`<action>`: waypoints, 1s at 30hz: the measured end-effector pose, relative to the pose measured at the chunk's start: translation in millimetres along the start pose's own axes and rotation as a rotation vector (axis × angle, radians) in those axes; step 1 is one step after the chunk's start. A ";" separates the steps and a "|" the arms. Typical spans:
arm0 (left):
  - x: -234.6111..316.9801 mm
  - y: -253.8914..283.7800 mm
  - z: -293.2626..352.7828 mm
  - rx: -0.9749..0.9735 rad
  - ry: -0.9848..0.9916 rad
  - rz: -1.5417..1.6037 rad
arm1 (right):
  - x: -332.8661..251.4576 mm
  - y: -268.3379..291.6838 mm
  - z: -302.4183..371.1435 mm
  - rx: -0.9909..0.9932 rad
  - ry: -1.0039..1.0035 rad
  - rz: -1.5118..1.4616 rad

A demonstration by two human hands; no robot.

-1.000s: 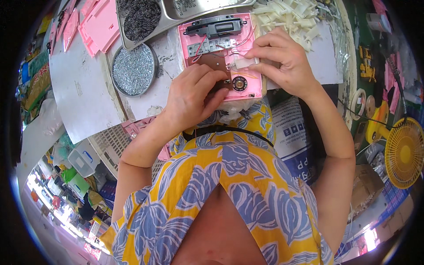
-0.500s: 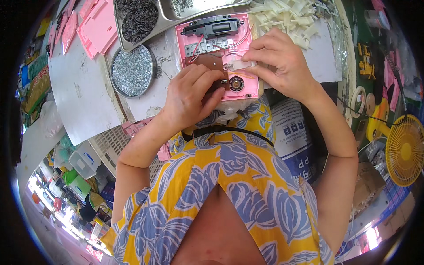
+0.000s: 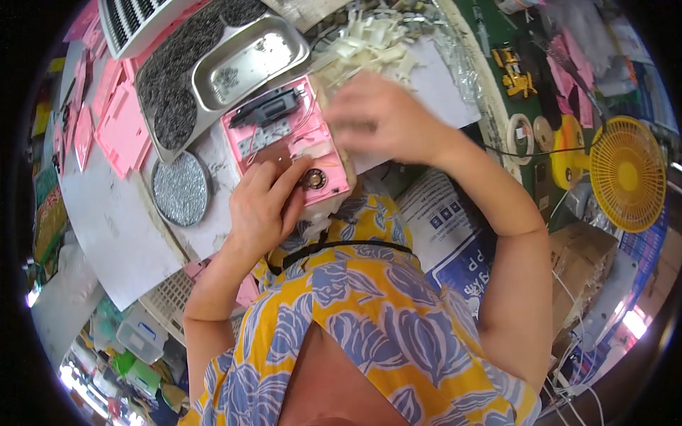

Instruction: Assembling internal electronic components and soldering wires within a pink plastic housing.

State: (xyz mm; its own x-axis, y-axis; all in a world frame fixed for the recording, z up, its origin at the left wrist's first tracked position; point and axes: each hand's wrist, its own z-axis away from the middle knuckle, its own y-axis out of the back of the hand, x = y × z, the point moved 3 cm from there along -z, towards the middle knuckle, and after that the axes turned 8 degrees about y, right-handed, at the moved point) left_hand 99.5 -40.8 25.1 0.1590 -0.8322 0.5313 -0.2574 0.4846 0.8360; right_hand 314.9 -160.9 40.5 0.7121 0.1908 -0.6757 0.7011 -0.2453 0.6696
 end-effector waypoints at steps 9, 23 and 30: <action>7.4 -7.2 -2.4 0.081 0.029 -0.029 | 158.9 124.2 40.7 0.144 -0.388 0.598; 17.2 25.6 -79.1 -0.143 0.373 0.832 | 3.5 64.2 11.3 0.186 -0.033 0.312; 38.4 31.1 -108.9 -0.188 0.089 0.654 | -27.9 32.0 24.0 0.367 -0.214 -0.117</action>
State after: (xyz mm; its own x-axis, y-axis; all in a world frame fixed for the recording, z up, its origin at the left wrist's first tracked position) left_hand 201.3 -28.3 86.4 0.1071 -0.3314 0.9374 -0.1581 0.9251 0.3452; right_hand 316.5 -196.9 73.4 0.5775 0.0454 -0.8151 0.6892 -0.5622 0.4571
